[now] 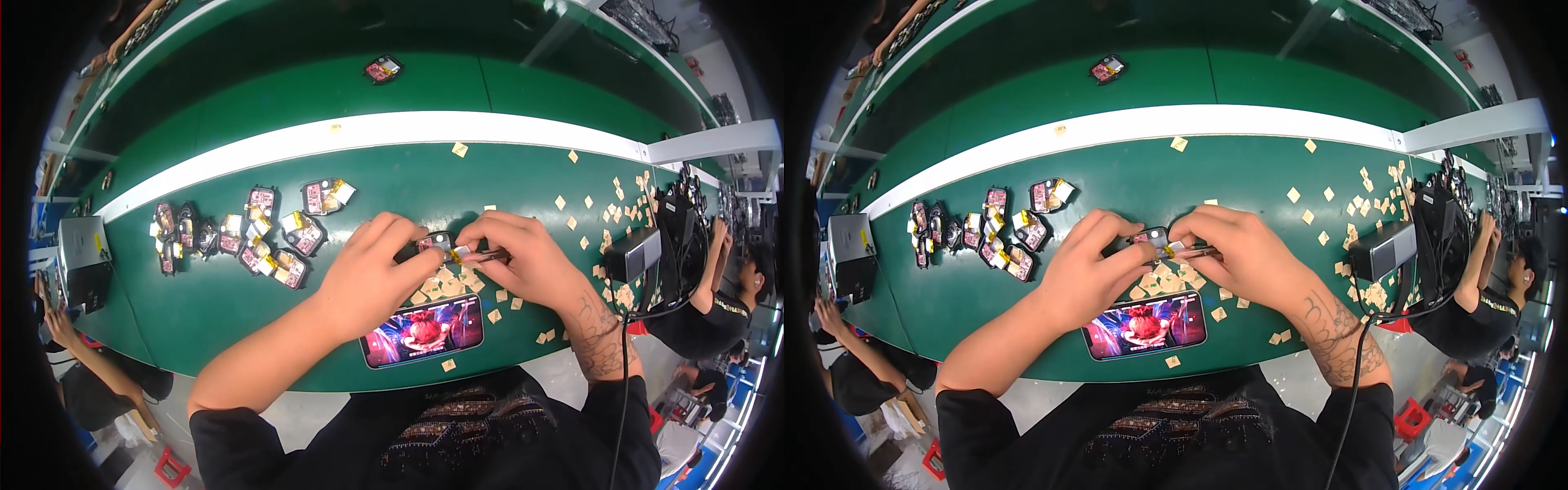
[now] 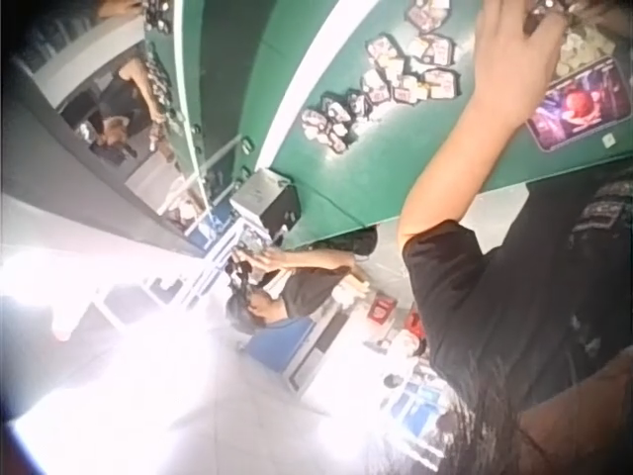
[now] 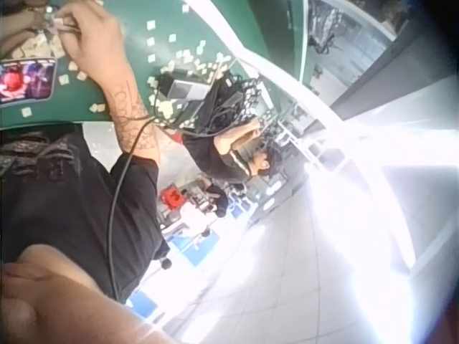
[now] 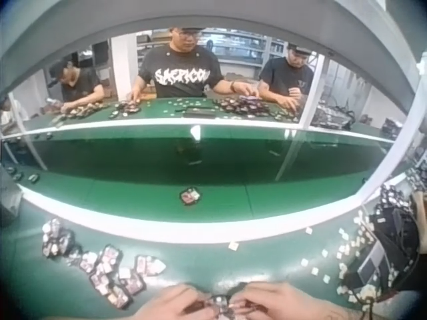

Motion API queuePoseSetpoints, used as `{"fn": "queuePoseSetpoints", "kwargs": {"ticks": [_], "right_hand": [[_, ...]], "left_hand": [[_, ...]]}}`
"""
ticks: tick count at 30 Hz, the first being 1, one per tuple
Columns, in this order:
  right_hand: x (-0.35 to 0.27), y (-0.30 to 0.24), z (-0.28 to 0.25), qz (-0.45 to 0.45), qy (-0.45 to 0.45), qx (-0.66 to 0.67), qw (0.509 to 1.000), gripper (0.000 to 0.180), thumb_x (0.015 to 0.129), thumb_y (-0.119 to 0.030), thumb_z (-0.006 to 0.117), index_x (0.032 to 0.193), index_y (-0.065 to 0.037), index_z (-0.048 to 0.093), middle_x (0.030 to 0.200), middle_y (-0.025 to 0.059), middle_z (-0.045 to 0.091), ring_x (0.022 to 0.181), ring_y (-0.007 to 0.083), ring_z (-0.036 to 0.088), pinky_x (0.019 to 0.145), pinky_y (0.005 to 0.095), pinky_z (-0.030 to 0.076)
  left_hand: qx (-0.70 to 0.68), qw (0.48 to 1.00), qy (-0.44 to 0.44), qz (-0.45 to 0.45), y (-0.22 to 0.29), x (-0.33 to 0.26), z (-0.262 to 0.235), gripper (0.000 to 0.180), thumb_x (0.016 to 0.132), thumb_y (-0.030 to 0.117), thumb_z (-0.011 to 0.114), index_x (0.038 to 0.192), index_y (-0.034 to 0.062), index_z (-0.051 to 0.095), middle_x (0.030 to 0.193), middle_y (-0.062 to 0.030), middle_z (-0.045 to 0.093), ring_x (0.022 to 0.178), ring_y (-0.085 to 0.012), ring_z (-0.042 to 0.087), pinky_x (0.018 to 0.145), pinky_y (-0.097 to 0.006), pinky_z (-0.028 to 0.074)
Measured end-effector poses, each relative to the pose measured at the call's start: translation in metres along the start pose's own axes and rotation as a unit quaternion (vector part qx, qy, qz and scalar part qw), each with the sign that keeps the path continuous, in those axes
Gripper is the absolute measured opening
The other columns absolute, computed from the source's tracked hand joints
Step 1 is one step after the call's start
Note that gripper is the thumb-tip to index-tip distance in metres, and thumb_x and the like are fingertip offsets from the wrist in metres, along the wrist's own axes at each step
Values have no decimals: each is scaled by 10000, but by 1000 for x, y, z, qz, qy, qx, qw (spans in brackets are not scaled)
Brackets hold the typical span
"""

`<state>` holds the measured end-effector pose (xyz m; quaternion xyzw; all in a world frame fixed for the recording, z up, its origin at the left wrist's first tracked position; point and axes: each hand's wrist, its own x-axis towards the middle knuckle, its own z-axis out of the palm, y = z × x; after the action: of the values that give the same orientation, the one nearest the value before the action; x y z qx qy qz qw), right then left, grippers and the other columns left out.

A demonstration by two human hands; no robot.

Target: Applying small square stickers or labels to electronic modules on an assembly line.

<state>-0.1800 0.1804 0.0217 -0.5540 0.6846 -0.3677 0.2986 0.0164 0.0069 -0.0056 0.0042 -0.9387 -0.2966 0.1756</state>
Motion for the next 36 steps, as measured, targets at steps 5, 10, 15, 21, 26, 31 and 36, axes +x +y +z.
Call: {"fn": "queuePoseSetpoints", "kwargs": {"ticks": [5,10,15,21,26,31,36], "right_hand": [[-4,-5,-6,20,-18,11,1000,307,882,84,760,1167,-24,725,1038,93,708,858,213,736,769,323,614],[1,-17,2,-4,2,-125,992,363,899,71,735,1243,-37,698,1089,124,710,944,332,759,823,393,635],[4,-20,10,-3,1,-132,991,355,909,70,724,1247,-31,691,1073,136,701,926,352,748,814,400,633],[-2,-10,23,1,45,-51,998,356,905,114,699,1239,-10,691,1042,142,687,895,330,731,797,389,625],[-2,-11,23,-7,57,-60,997,357,897,56,720,1241,-32,677,1065,131,688,901,371,742,777,444,622],[3,-18,19,-10,47,-97,994,329,920,10,734,1241,-38,680,1066,127,692,894,387,734,753,461,610],[3,-16,27,-19,51,-118,992,321,926,-13,746,1240,-47,686,1079,116,700,891,389,732,748,465,607]], "left_hand": [[17,1000,-5,13,-1,-2,0,287,829,147,824,1108,136,757,1164,-100,659,1088,-315,647,896,-433,558],[48,998,-11,40,-3,-3,-2,358,805,141,882,1145,105,775,1172,-116,682,1063,-326,666,899,-438,573],[52,998,-10,43,-2,-1,-4,406,789,115,880,1172,67,753,1184,-125,689,1069,-336,666,911,-443,577],[-19,1000,-1,-3,2,3,-7,490,768,56,881,1220,44,692,1165,-117,691,1062,-343,661,920,-444,573],[-26,1000,4,-4,1,3,-7,495,767,51,881,1222,32,686,1145,-116,689,1060,-342,655,919,-441,567],[-29,1000,4,-11,1,4,-7,501,770,53,878,1229,29,677,1122,-118,686,1055,-347,646,921,-443,560],[-23,1000,7,-7,0,3,-6,490,768,49,877,1208,24,664,1109,-122,684,1044,-353,645,912,-444,557]]}}
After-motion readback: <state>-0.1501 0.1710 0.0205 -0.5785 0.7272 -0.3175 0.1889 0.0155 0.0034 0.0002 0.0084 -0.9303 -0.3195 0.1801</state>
